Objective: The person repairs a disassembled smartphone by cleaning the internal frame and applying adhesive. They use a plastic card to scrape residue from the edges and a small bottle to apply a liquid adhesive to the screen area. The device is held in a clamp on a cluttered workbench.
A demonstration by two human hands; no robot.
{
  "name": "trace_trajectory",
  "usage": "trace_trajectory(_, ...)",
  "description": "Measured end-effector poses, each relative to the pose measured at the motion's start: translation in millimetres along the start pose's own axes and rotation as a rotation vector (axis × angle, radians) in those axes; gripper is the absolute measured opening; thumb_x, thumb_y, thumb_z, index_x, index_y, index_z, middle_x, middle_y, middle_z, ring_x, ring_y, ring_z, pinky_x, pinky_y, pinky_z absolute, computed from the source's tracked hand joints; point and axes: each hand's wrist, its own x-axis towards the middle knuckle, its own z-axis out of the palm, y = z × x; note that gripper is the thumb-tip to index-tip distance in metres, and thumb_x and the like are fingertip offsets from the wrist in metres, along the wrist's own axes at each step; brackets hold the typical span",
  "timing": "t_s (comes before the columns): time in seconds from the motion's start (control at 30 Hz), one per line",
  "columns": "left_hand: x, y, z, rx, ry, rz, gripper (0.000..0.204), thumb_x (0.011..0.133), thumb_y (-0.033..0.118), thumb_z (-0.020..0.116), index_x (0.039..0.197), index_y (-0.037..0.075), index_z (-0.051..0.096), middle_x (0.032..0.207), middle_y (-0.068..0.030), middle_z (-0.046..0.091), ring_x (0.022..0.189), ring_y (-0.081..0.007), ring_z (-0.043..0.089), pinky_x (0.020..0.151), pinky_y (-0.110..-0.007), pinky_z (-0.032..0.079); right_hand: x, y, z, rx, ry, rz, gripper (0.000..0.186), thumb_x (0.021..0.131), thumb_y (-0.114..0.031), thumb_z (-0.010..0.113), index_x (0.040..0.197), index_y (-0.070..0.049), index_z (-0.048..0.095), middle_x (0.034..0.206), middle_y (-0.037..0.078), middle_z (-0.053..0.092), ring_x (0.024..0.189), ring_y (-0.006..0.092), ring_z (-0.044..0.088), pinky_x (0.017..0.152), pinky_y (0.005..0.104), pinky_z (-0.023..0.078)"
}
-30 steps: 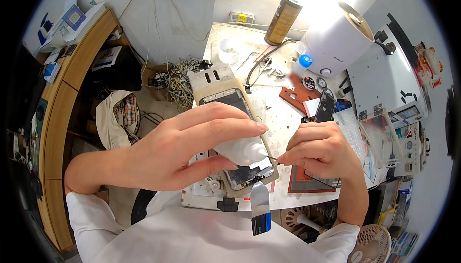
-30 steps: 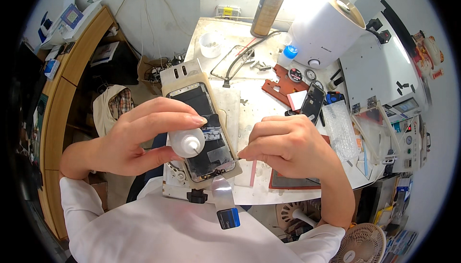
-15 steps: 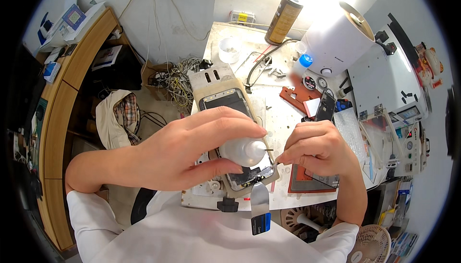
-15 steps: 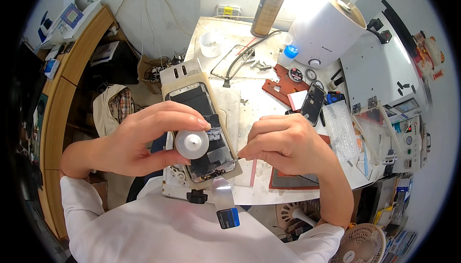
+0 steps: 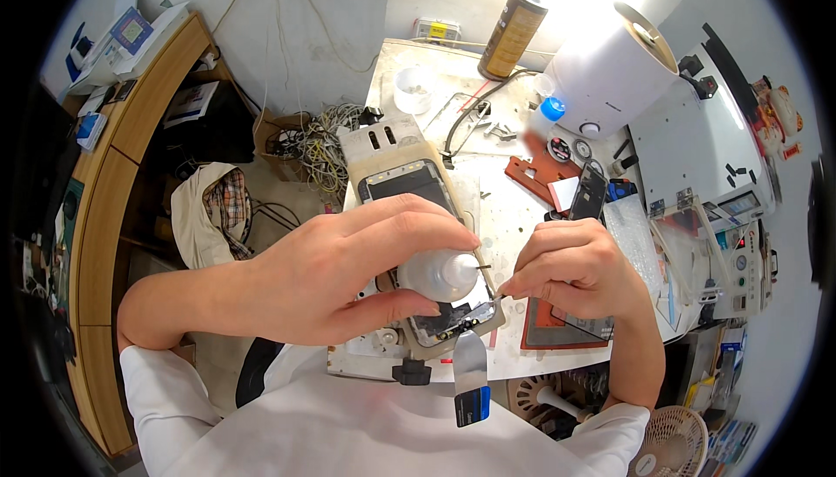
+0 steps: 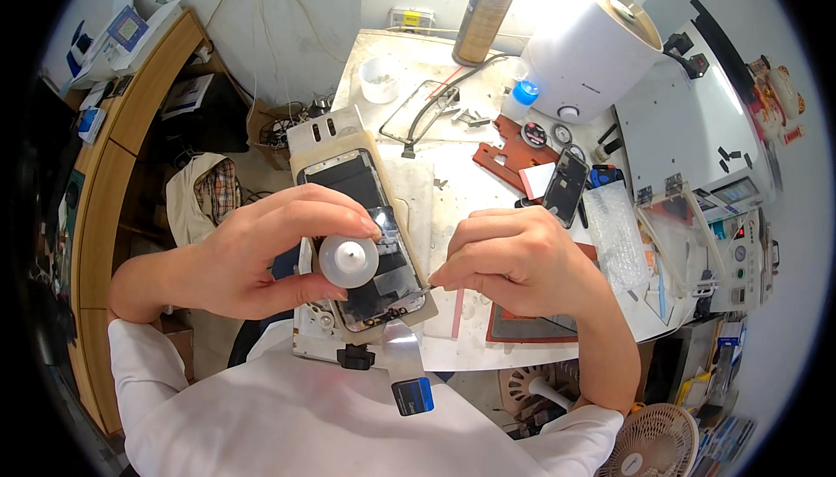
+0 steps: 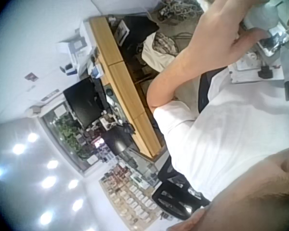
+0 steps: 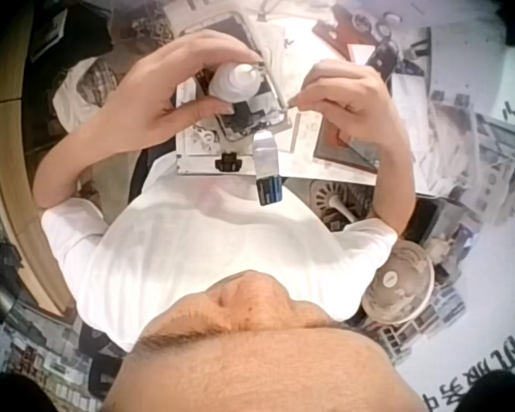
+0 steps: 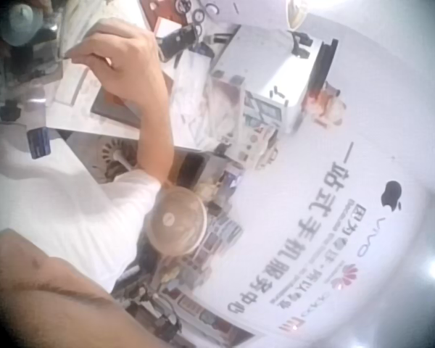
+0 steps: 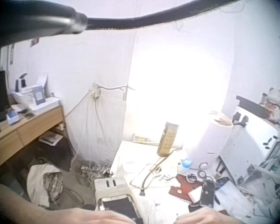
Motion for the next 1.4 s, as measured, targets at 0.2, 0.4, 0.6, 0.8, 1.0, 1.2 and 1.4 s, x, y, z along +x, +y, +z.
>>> trace_trajectory(0.2, 0.4, -0.4, 0.6, 0.0, 0.005, 0.009, 0.056, 0.088, 0.012, 0.083, 0.136, 0.0, 0.058, 0.129, -0.0164, 0.066, 0.122, -0.0325, 0.063, 0.1, -0.042, 0.053, -0.9, -0.8, -0.7, 0.01, -0.01, 0.029, 0.018, 0.072, 0.003, 0.073, 0.087, -0.006, 0.079, 0.077, 0.002, 0.069, 0.07, 0.0183, 0.068, 0.059, 0.0311, 0.052)
trace_trajectory(0.4, 0.5, -0.3, 0.5, 0.004, -0.001, 0.003, 0.055, 0.088, 0.012, 0.082, 0.136, 0.0, 0.058, 0.13, -0.0162, 0.065, 0.122, -0.0327, 0.063, 0.1, -0.042, 0.053, -1.1, -0.1, -0.4, 0.009, -0.011, 0.027, 0.019, 0.073, 0.003, 0.072, 0.088, -0.006, 0.079, 0.078, 0.003, 0.069, 0.071, 0.0183, 0.068, 0.059, 0.0313, 0.052)
trace_trajectory(0.6, 1.2, -0.9, 0.5, -0.014, 0.005, 0.016, 0.055, 0.088, 0.011, 0.082, 0.137, 0.001, 0.058, 0.13, -0.0158, 0.065, 0.122, -0.0325, 0.063, 0.1, -0.042, 0.053, 0.1, -0.2, -1.1, 0.017, -0.018, 0.022, 0.02, 0.073, 0.003, 0.072, 0.088, -0.007, 0.079, 0.077, 0.003, 0.069, 0.07, 0.0181, 0.068, 0.059, 0.0314, 0.052)
trace_trajectory(0.8, 0.9, 0.2, -0.3, 0.002, -0.008, -0.006, 0.055, 0.088, 0.01, 0.082, 0.137, 0.002, 0.058, 0.13, -0.0153, 0.065, 0.123, -0.0323, 0.062, 0.1, -0.042, 0.053, 0.3, 0.0, -1.2, 0.016, -0.018, 0.021, 0.018, 0.073, 0.002, 0.074, 0.088, -0.007, 0.079, 0.077, 0.002, 0.069, 0.07, 0.0179, 0.068, 0.058, 0.0312, 0.052)
trace_trajectory(1.0, 0.6, -0.4, 0.5, 0.007, -0.003, -0.006, 0.055, 0.088, 0.01, 0.081, 0.137, 0.002, 0.058, 0.131, -0.0148, 0.065, 0.124, -0.0328, 0.062, 0.101, -0.042, 0.053, 4.6, -3.0, -3.0, -0.08, -0.014, -0.046, 0.016, 0.072, 0.0, 0.075, 0.086, -0.008, 0.079, 0.077, 0.001, 0.068, 0.069, 0.0177, 0.066, 0.058, 0.031, 0.051)
trace_trajectory(1.2, 1.8, -0.7, 0.7, 0.004, -0.005, -0.004, 0.055, 0.088, 0.009, 0.081, 0.137, 0.001, 0.057, 0.131, -0.0145, 0.065, 0.125, -0.0332, 0.062, 0.1, -0.042, 0.054, 3.2, -1.1, -1.9, -0.052, -0.028, -0.01, 0.016, 0.071, -0.001, 0.076, 0.085, -0.008, 0.079, 0.077, 0.0, 0.068, 0.07, 0.0179, 0.065, 0.058, 0.0313, 0.051)
trace_trajectory(1.4, 1.3, -1.4, 0.0, -0.011, -0.014, 0.0, 0.056, 0.088, 0.006, 0.081, 0.137, 0.0, 0.056, 0.131, -0.0147, 0.065, 0.124, -0.0335, 0.061, 0.099, -0.042, 0.054, 5.2, 2.4, -1.6, -0.026, -0.027, -0.035, 0.017, 0.071, -0.001, 0.076, 0.086, -0.009, 0.08, 0.077, 0.0, 0.068, 0.07, 0.0173, 0.065, 0.058, 0.031, 0.05)
